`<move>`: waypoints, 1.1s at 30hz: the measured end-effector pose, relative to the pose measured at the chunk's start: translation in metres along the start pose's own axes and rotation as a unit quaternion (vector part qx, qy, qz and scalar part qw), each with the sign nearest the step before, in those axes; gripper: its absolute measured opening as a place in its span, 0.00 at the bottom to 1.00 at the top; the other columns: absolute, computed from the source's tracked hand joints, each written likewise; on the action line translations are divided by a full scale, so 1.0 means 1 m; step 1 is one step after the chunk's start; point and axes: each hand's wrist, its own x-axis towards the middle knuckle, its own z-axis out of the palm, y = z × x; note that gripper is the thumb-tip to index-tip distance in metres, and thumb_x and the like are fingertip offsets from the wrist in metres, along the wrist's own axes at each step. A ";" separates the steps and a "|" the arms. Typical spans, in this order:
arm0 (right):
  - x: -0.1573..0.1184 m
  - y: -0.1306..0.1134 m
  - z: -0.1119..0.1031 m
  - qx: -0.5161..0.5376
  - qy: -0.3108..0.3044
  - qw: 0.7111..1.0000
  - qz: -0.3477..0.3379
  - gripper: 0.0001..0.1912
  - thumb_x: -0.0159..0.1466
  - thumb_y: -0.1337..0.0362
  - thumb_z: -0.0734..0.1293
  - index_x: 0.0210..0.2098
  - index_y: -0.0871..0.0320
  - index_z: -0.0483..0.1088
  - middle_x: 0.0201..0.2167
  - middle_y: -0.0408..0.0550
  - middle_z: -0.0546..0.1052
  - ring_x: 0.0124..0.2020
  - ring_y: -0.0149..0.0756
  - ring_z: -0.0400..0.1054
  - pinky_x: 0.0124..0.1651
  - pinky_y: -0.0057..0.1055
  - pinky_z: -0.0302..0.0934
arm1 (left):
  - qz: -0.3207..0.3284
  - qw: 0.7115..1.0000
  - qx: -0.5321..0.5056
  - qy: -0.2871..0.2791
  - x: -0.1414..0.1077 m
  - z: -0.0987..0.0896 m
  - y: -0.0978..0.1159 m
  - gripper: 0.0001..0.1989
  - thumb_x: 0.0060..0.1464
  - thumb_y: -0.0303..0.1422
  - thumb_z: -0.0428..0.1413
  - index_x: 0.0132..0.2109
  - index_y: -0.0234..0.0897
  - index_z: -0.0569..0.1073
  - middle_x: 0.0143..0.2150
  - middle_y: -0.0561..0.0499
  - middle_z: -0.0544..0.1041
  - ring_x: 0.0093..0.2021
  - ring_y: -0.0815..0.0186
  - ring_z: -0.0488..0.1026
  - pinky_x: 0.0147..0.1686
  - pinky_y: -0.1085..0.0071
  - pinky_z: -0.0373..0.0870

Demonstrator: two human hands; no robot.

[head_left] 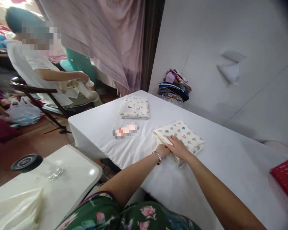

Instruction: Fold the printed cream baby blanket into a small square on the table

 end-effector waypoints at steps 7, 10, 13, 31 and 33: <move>0.003 0.007 0.005 0.008 -0.021 1.000 0.006 0.28 0.62 0.52 0.53 0.60 0.53 0.55 0.63 0.49 0.51 0.64 0.43 0.40 0.61 0.48 0.35 | 0.008 0.992 -0.113 -0.051 0.002 0.000 -0.006 0.08 0.46 0.31 0.52 0.22 0.34 0.69 0.11 0.58 0.59 0.13 0.72 0.59 0.15 0.77 0.57; -0.001 0.007 0.010 0.025 -0.024 0.999 0.008 0.30 0.63 0.49 0.51 0.61 0.53 0.53 0.64 0.47 0.47 0.65 0.43 0.35 0.61 0.50 0.30 | 0.002 0.988 -0.142 -0.055 0.004 0.000 -0.010 0.10 0.49 0.32 0.50 0.23 0.33 0.69 0.13 0.56 0.62 0.13 0.72 0.60 0.16 0.76 0.57; -0.007 0.010 0.012 0.062 -0.032 0.998 0.004 0.31 0.62 0.46 0.51 0.61 0.51 0.51 0.65 0.45 0.45 0.65 0.42 0.32 0.62 0.49 0.27 | 0.003 0.983 -0.177 -0.041 0.006 -0.002 -0.011 0.10 0.51 0.31 0.49 0.26 0.33 0.70 0.16 0.55 0.65 0.14 0.73 0.60 0.16 0.76 0.56; 0.096 0.114 -0.046 -0.021 0.108 0.975 0.191 0.27 0.63 0.49 0.52 0.51 0.60 0.65 0.45 0.54 0.73 0.46 0.42 0.67 0.45 0.33 0.58 | -0.019 0.936 -0.351 0.030 0.021 -0.023 0.002 0.11 0.50 0.26 0.45 0.21 0.37 0.58 0.13 0.60 0.56 0.11 0.78 0.49 0.13 0.78 0.45; 0.102 0.116 -0.043 -0.018 0.093 0.978 0.183 0.28 0.61 0.46 0.53 0.49 0.59 0.67 0.45 0.54 0.73 0.45 0.42 0.67 0.44 0.32 0.58 | -0.023 0.928 -0.369 0.031 0.025 -0.024 0.005 0.10 0.50 0.27 0.45 0.22 0.37 0.57 0.13 0.61 0.56 0.11 0.78 0.49 0.13 0.79 0.44</move>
